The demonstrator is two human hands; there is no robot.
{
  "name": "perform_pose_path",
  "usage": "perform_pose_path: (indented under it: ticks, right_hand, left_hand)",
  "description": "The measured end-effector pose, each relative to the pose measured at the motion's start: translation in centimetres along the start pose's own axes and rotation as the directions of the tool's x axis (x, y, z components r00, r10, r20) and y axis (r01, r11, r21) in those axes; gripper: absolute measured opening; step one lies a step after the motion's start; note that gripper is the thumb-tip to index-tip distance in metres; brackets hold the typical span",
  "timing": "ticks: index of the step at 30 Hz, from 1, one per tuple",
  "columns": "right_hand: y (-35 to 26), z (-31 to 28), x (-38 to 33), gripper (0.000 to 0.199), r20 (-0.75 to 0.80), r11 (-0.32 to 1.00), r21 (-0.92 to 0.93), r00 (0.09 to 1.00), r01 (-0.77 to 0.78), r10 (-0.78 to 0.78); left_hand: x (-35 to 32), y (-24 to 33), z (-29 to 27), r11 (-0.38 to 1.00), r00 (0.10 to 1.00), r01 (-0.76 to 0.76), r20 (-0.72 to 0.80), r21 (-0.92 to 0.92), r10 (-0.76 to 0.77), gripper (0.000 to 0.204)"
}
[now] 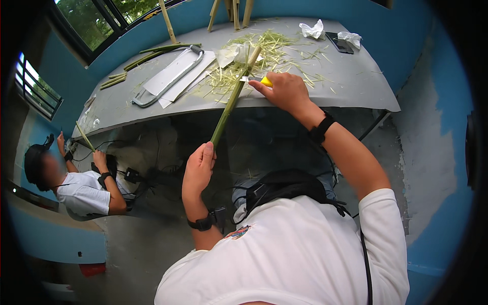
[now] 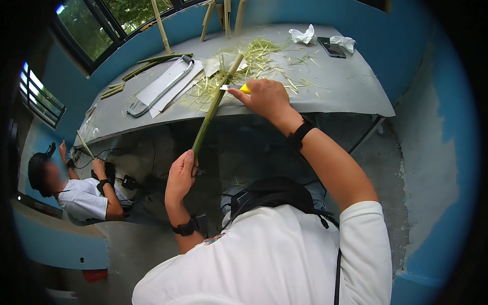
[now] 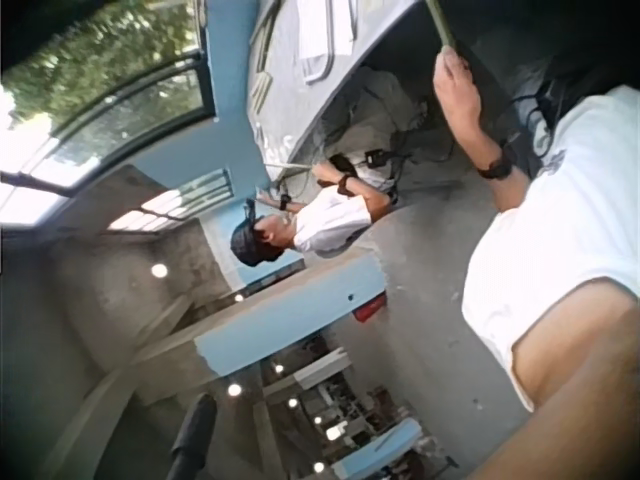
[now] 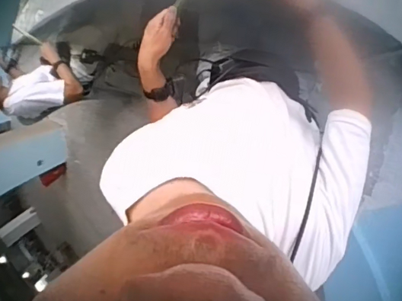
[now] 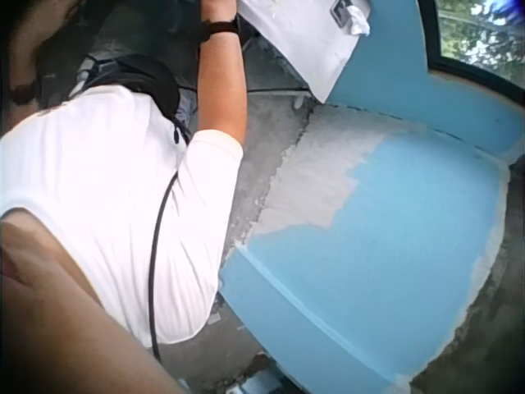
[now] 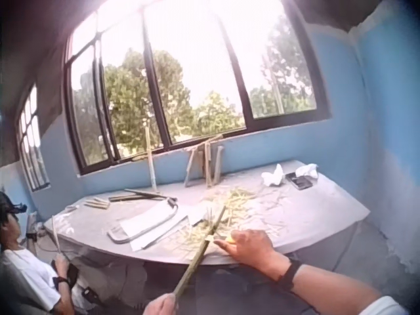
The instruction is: Scraping the outer green layer of a bamboo stalk using a hand knife tool.
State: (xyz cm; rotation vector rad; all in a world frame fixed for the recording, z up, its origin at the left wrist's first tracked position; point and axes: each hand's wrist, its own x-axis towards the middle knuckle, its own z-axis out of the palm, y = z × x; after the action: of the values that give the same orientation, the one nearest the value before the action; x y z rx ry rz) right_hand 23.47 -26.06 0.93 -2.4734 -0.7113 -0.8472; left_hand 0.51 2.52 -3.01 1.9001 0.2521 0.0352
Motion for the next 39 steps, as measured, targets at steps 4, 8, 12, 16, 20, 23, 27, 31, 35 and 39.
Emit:
perform_pose_path:
  ticks: [4, 8, 12, 16, 20, 23, 27, 31, 35, 39]
  right_hand:
    - [0.0, 0.1, 0.1, 0.079, 0.001, 1.000, 0.005, 1.000, 0.006, -0.006]
    - [-0.4, 0.1, 0.1, 0.078, 0.022, 1.000, 0.014, 1.000, 0.019, -0.019]
    - [-0.9, 0.1, 0.1, 0.077, 0.034, 0.999, 0.035, 0.999, 0.020, -0.021]
    - [-1.3, 0.0, 0.0, 0.078, 0.047, 0.997, 0.063, 0.998, 0.047, -0.050]
    - [-1.6, 0.2, 0.0, 0.078, 0.064, 0.996, 0.056, 0.995, 0.066, -0.070]
    - [-1.9, 0.3, 0.3, 0.078, 0.108, 0.997, 0.041, 0.992, 0.061, -0.065]
    - [-2.1, 0.6, 0.4, 0.079, 0.152, 0.999, 0.015, 0.987, 0.045, -0.047]
    - [-2.3, 0.8, 0.4, 0.079, 0.171, 0.999, -0.012, 0.984, 0.041, -0.039]
    - [-2.7, 1.1, 0.5, 0.079, 0.129, 0.999, -0.034, 0.991, 0.033, -0.029]
    - [-2.9, 1.1, 0.3, 0.078, 0.125, 0.998, -0.067, 0.992, -0.002, 0.010]
  left_hand:
    - [1.5, 0.8, 1.3, 0.998, 0.997, -0.028, -0.076, 0.060, 0.032, 0.065]
    - [3.7, 0.2, 2.0, 0.984, 0.990, -0.097, -0.092, 0.150, 0.111, 0.069]
    - [5.7, 0.5, 3.2, 0.983, 0.985, -0.134, -0.092, 0.125, 0.146, 0.069]
    - [6.9, 2.0, 4.6, 0.984, 0.986, -0.111, -0.112, 0.143, 0.127, 0.074]
    - [7.5, 3.5, 5.3, 0.974, 0.975, -0.099, -0.174, 0.204, 0.135, 0.076]
    - [7.9, 3.0, 5.9, 0.950, 0.935, -0.160, -0.266, 0.267, 0.233, 0.076]
    - [7.9, 2.6, 6.5, 0.940, 0.927, -0.135, -0.295, 0.312, 0.231, 0.076]
    - [7.6, 2.1, 6.4, 0.928, 0.921, -0.126, -0.307, 0.351, 0.241, 0.075]
    - [6.8, 2.5, 5.8, 0.918, 0.917, -0.126, -0.309, 0.376, 0.252, 0.075]
    - [5.3, 2.1, 5.1, 0.907, 0.928, -0.094, -0.294, 0.411, 0.230, 0.071]
